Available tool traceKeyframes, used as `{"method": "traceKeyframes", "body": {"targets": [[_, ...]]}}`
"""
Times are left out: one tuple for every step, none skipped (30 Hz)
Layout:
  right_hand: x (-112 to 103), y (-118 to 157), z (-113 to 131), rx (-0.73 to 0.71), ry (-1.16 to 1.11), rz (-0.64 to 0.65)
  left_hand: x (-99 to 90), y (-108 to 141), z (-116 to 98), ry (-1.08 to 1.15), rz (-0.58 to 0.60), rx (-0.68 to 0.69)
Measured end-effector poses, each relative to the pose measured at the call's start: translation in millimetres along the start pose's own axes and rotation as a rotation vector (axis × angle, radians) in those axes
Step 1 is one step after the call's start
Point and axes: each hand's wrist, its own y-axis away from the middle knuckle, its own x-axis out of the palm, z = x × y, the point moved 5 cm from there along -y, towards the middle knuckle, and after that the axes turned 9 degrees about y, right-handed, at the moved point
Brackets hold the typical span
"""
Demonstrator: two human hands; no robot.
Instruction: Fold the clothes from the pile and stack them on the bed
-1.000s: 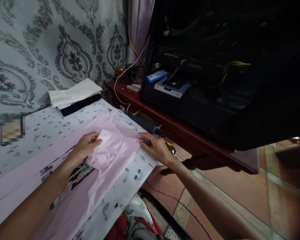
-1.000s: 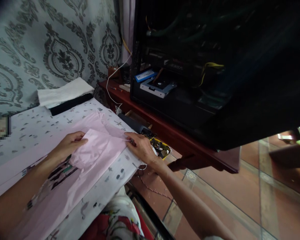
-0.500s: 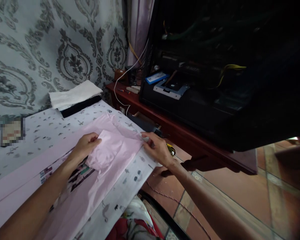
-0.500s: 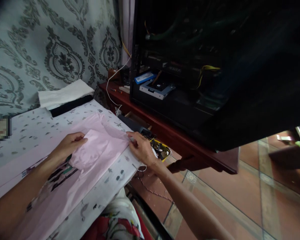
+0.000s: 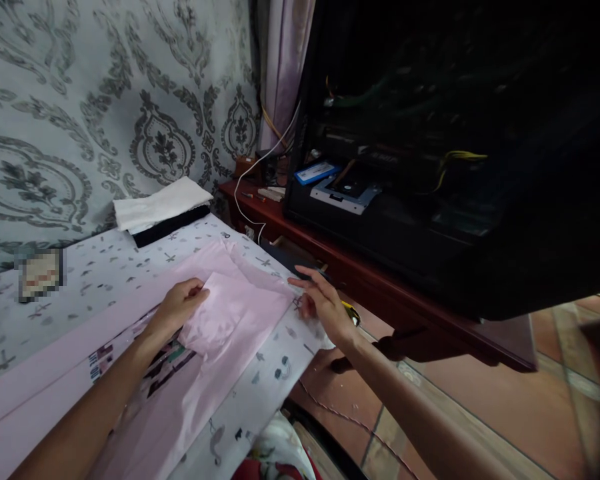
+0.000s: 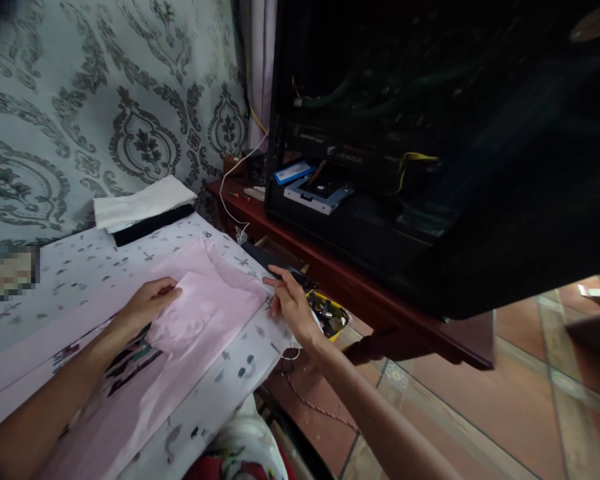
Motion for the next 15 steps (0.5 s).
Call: {"method": "traceKeyframes", "body": {"targets": [[1, 0, 0, 0.041, -0.04, 0.008, 0.0, 0, 0, 0.006, -0.003, 0.002], [2, 0, 1, 0.078, -0.074, 0.016, 0.0, 1, 0, 0.009, -0.008, 0.006], [3, 0, 2, 0.109, -0.104, 0.026, -0.1, 1, -1, 0.01, -0.016, 0.01], [4, 0, 4, 0.137, -0.128, 0.037, -0.1, 1, -1, 0.01, -0.024, 0.012], [5, 0, 6, 0.163, -0.146, 0.051, 0.1, 2, -1, 0.011, -0.027, 0.008], [5, 1, 8, 0.188, -0.159, 0.064, 0.3, 2, -1, 0.013, -0.028, -0.001], [6, 1, 10, 0.207, -0.169, 0.078, 0.5, 3, -1, 0.013, -0.027, -0.012], [6, 1, 12, 0.223, -0.177, 0.093, 0.7, 3, -2, 0.011, -0.024, -0.021], [6, 1, 13, 0.236, -0.186, 0.111, 0.7, 4, -3, 0.009, -0.022, -0.025], [6, 2, 14, 0.246, -0.192, 0.128, 0.6, 4, -3, 0.007, -0.02, -0.026], [6, 2, 15, 0.253, -0.196, 0.145, 0.5, 4, -4, 0.005, -0.019, -0.023], [6, 3, 15, 0.259, -0.197, 0.161, 0.3, 5, -5, 0.004, -0.017, -0.02], [6, 3, 15, 0.267, -0.195, 0.176, 0.2, 5, -5, 0.005, -0.014, -0.016], [6, 4, 14, 0.275, -0.19, 0.189, 0.3, 5, -5, 0.007, -0.011, -0.012], [6, 4, 14, 0.282, -0.184, 0.2, 0.3, 4, -5, 0.007, -0.007, -0.01]]}}
